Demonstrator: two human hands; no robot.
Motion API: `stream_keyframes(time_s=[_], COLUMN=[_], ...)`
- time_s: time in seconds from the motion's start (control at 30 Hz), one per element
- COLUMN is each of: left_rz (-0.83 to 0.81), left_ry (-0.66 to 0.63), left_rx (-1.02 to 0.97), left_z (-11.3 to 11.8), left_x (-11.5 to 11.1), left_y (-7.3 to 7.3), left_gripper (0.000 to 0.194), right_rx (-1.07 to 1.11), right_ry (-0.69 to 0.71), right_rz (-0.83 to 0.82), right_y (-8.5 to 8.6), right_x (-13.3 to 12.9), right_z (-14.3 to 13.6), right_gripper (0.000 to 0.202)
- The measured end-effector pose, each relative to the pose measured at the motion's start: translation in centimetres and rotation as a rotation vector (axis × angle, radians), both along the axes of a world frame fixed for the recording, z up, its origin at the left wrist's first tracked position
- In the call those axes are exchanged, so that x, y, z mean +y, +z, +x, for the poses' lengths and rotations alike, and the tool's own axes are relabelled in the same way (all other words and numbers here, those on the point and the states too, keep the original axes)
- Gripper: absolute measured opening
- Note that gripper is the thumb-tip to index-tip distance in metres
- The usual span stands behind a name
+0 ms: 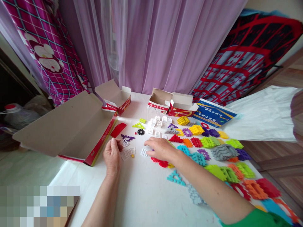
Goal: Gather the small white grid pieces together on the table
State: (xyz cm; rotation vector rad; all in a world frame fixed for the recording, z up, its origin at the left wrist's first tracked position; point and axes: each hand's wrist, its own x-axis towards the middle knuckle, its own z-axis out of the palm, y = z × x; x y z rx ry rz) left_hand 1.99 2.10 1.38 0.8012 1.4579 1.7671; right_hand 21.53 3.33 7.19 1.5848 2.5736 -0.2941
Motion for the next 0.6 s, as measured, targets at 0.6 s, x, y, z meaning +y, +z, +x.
stream_keyframes(time_s=[0.6], left_rz=[0.01], left_ry=[-0.019], left_rx=[0.004], left_z=[-0.1], left_x=[0.1], left_y=[-0.4], left_gripper=[0.039], right_rx=[-0.08], right_ry=[-0.033], right_rz=[0.033], right_y=[0.0], right_x=[0.5], right_z=[-0.6], right_gripper=[0.028])
